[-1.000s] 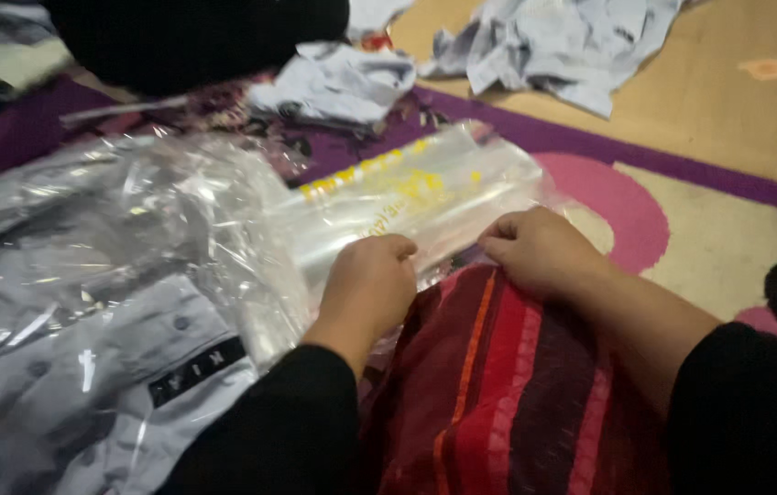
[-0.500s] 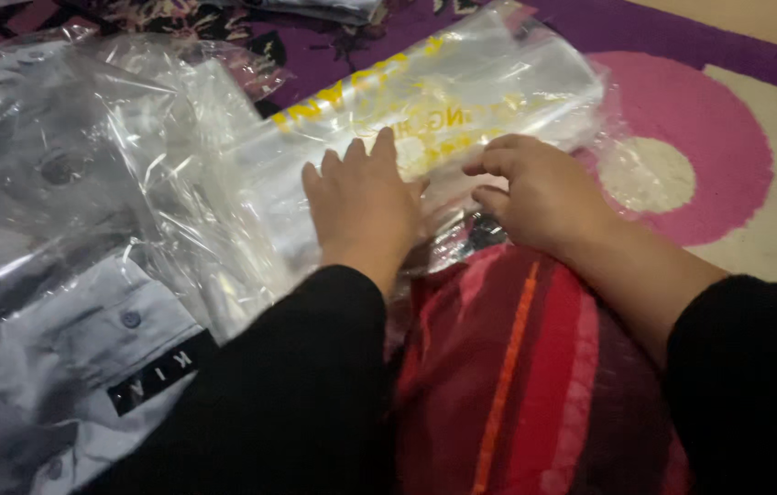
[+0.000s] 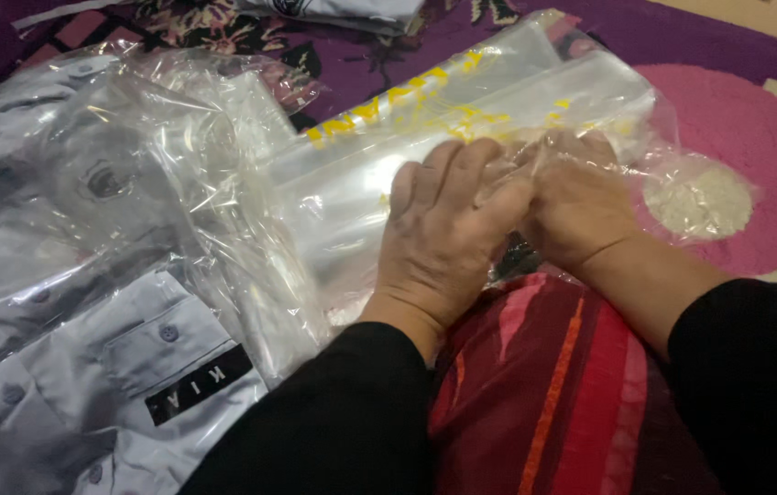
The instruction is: The person places folded shirts into clear plastic bags, smooths the air out of the bags, and seals them.
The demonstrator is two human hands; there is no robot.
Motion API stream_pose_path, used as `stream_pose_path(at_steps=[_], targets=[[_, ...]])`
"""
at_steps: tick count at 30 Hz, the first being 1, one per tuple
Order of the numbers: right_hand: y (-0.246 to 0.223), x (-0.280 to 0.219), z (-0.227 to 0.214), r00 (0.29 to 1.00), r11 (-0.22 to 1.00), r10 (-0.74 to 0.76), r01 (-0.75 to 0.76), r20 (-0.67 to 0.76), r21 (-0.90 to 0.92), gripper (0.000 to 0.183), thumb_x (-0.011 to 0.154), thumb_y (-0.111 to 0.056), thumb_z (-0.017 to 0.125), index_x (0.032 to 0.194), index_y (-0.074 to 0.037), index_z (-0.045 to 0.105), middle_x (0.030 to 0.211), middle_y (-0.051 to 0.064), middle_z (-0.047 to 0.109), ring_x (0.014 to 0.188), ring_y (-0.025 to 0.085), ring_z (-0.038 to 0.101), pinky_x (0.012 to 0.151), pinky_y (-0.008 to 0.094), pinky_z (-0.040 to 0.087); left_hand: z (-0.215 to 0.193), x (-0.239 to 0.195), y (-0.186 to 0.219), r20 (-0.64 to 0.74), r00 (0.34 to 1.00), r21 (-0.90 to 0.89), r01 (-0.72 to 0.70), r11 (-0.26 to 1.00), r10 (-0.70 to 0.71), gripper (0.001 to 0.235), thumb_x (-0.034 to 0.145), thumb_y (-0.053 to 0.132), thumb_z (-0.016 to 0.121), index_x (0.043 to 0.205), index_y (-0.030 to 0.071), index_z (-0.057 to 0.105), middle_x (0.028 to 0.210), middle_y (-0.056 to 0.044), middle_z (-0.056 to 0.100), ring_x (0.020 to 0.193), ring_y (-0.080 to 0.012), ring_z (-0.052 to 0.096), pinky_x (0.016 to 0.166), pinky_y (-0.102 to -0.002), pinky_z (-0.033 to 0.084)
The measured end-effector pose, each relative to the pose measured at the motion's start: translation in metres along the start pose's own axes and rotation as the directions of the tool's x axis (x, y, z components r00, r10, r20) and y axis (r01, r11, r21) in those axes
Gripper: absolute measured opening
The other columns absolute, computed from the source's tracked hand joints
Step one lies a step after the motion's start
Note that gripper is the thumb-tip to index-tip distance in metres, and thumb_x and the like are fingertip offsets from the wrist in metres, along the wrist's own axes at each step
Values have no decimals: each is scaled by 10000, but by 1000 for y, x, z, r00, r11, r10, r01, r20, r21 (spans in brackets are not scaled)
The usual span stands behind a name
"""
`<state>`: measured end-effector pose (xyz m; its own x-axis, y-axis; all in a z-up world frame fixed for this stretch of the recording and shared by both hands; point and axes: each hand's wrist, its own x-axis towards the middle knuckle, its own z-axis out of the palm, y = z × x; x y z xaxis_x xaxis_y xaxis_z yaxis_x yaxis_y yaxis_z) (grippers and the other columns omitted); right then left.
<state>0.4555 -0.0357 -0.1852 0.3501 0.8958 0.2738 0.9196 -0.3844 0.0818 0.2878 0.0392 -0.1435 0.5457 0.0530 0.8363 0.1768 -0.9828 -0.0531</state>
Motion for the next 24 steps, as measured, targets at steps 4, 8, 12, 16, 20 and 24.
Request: stream_pose_path(at_steps=[4, 8, 12, 16, 20, 24], targets=[[1, -9, -12, 941, 989, -99, 128, -324, 68, 112, 893, -342, 720, 886, -231, 720, 974, -41, 717, 960, 268, 652, 851, 473, 483, 10, -3, -10, 200, 971, 42, 123, 992, -129, 442, 694, 389, 875, 1058, 230, 680, 1440, -96, 521, 1430, -408, 404, 1113, -617, 347], [-1, -10, -21, 973, 932, -113, 174, -202, 317, 234, 861, -391, 802, 1029, -229, 793, 1090, -41, 742, 1022, 268, 650, 742, 434, 545, 9, 16, -12, 166, 901, 178, 372, 911, -400, 372, 792, 64, 695, 1140, 186, 644, 1519, -159, 446, 1469, -484, 332, 1115, -700, 330], [-3, -4, -9, 963, 940, -118, 187, -242, 286, 207, 980, -318, 686, 1128, -187, 750, 1131, -66, 719, 958, 306, 590, 721, 506, 482, 14, 19, -6, 190, 942, 90, 266, 960, -279, 327, 874, 73, 593, 1184, 151, 660, 1506, -164, 448, 1461, -486, 370, 1192, -711, 302], [9, 4, 7, 985, 996, -84, 86, -149, 9, 71, 687, -334, 674, 680, -298, 613, 749, -47, 621, 844, 254, 617, 773, 461, 408, -2, 24, 16, 92, 994, -67, 71, 995, -65, 61, 892, 159, 573, 952, 153, 578, 1092, -77, 528, 933, -335, 510, 792, -476, 380], [-16, 10, -36, 831, 962, 186, -262, 524, 73, 293, 954, -294, 424, 936, -283, 716, 1028, 21, 776, 1176, 232, 639, 1192, 441, 204, -1, 19, 25, 115, 992, -266, 76, 961, -46, 84, 838, 133, 574, 782, 84, 535, 766, -139, 591, 667, -406, 559, 543, -534, 365], [-9, 4, -21, 975, 996, 24, -42, 222, 79, 157, 782, -344, 624, 915, -425, 616, 974, -108, 641, 1126, 180, 540, 909, 445, 329, 2, 18, 7, 152, 987, -183, 79, 980, -51, 92, 831, 175, 632, 908, 132, 656, 939, -111, 685, 698, -374, 569, 661, -510, 440]])
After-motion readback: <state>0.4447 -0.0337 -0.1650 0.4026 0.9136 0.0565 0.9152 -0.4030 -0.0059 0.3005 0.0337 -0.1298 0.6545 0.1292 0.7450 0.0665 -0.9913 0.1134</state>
